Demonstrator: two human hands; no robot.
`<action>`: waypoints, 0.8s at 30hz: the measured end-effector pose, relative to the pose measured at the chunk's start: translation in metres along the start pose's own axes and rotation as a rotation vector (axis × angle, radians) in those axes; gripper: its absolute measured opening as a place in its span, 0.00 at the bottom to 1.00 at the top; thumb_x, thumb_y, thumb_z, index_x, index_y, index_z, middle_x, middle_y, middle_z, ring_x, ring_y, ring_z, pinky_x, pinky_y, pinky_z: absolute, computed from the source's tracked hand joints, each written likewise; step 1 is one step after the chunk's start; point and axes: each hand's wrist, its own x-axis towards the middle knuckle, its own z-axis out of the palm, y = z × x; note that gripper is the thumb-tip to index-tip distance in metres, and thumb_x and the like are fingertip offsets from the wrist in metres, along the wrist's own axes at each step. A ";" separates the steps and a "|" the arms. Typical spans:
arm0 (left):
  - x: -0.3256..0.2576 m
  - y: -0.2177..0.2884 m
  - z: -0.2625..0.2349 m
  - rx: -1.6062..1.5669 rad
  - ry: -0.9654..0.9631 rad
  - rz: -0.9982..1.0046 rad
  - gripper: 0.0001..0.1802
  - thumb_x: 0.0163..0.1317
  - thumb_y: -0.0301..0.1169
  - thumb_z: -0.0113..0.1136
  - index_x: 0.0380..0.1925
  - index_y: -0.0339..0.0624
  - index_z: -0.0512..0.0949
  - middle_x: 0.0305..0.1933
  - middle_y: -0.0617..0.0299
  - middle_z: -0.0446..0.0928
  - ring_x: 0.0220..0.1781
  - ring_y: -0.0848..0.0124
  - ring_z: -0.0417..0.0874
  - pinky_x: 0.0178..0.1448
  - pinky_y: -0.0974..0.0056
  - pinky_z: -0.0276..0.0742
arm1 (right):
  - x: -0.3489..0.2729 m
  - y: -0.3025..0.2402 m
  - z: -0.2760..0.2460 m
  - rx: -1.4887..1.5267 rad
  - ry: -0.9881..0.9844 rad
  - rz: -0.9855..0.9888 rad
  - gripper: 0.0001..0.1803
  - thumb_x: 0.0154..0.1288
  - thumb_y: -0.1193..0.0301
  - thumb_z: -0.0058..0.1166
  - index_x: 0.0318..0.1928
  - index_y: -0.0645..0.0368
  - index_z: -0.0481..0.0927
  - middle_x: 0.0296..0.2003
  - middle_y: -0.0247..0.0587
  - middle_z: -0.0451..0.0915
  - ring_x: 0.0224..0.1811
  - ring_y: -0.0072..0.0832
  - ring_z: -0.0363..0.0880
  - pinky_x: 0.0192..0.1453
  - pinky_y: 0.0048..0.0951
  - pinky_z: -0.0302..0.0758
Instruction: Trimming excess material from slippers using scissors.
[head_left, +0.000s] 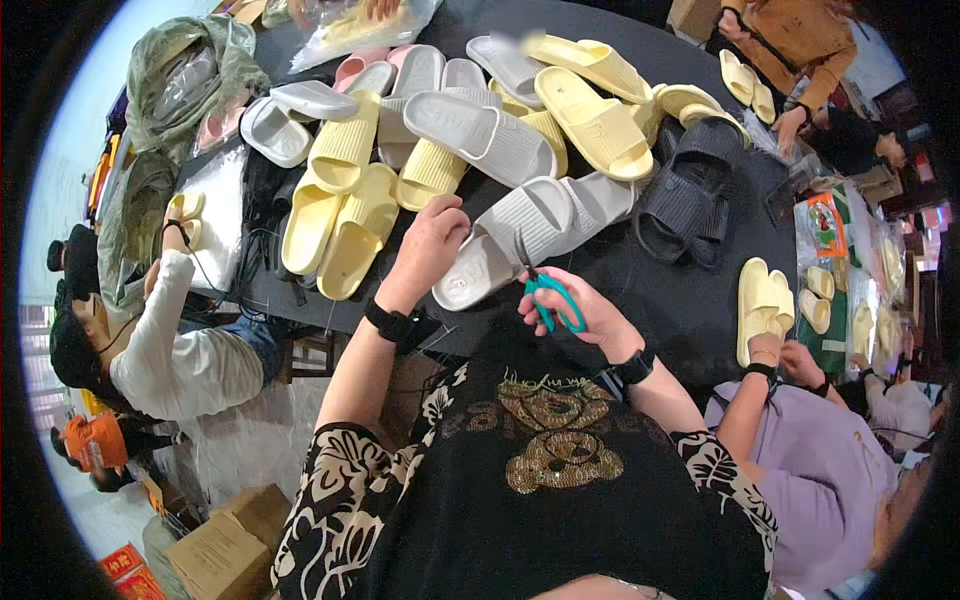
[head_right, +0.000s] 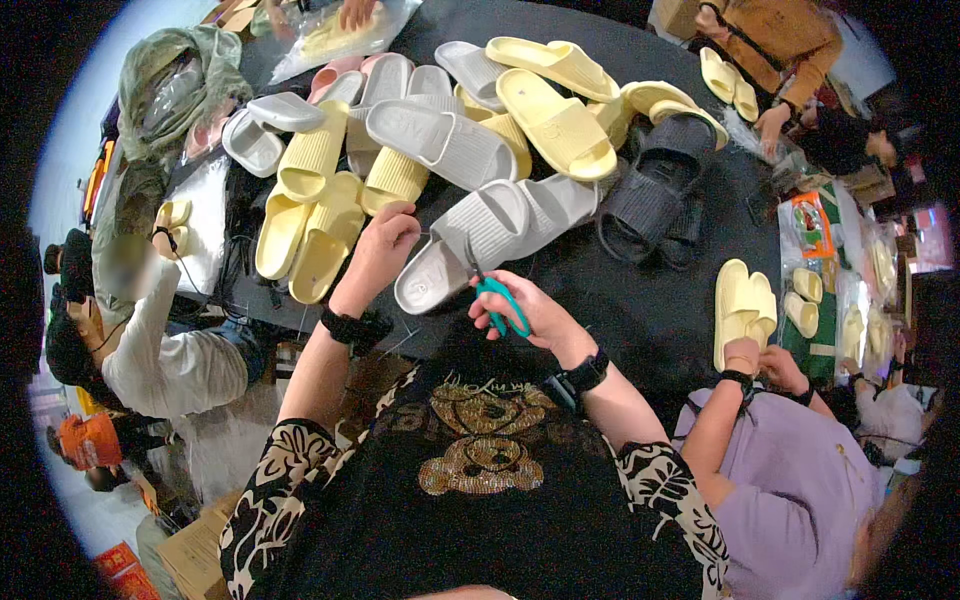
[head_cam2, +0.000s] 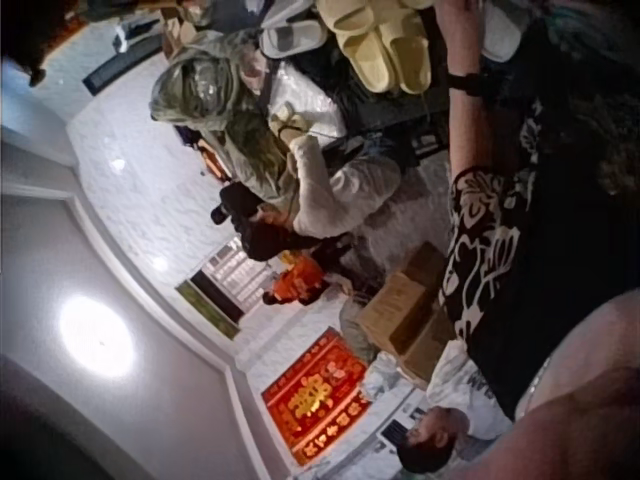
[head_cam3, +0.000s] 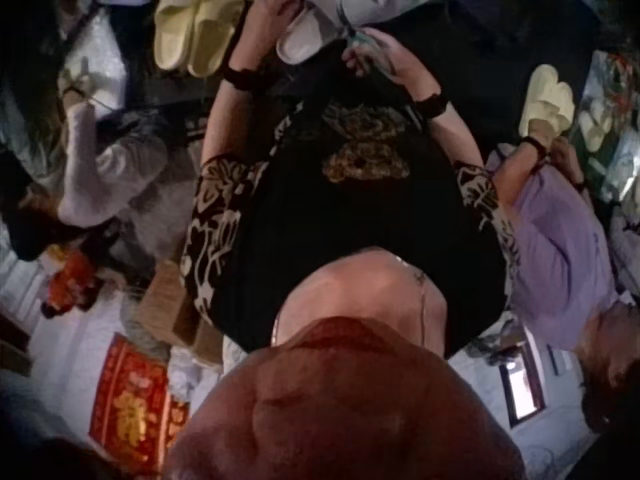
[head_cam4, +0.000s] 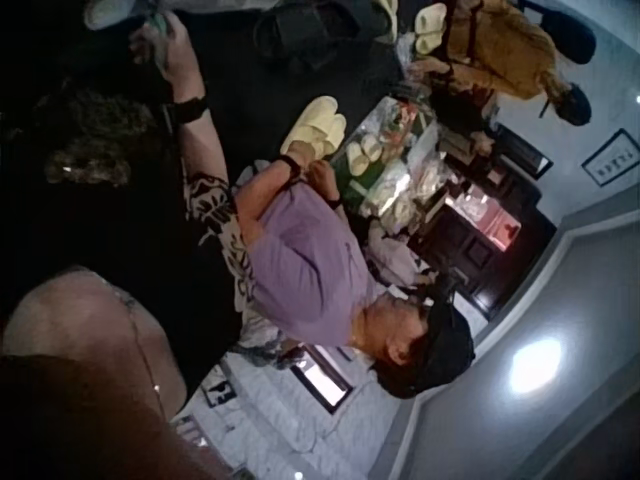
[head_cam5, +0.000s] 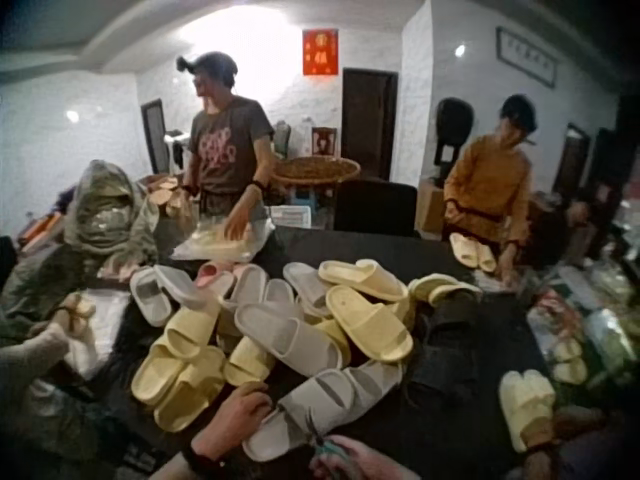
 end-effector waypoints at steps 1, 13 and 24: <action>-0.002 0.001 0.002 0.002 -0.003 0.005 0.03 0.53 0.25 0.56 0.28 0.38 0.77 0.47 0.53 0.74 0.47 0.55 0.77 0.49 0.59 0.74 | -0.001 0.002 0.001 0.002 0.003 0.003 0.19 0.65 0.67 0.51 0.54 0.61 0.66 0.35 0.42 0.77 0.34 0.26 0.78 0.33 0.25 0.77; -0.004 0.008 0.001 -0.013 -0.028 -0.049 0.03 0.53 0.25 0.56 0.28 0.39 0.76 0.47 0.55 0.74 0.47 0.56 0.77 0.50 0.60 0.74 | 0.039 0.007 0.013 0.028 -0.076 0.149 0.18 0.66 0.64 0.50 0.51 0.60 0.68 0.35 0.42 0.77 0.33 0.27 0.78 0.33 0.27 0.78; 0.001 0.006 -0.005 -0.070 0.015 -0.108 0.04 0.53 0.24 0.57 0.30 0.37 0.76 0.40 0.54 0.76 0.40 0.58 0.79 0.43 0.62 0.74 | 0.033 0.000 0.008 -0.081 0.057 0.052 0.18 0.61 0.65 0.56 0.47 0.60 0.71 0.23 0.33 0.74 0.16 0.16 0.69 0.16 0.17 0.66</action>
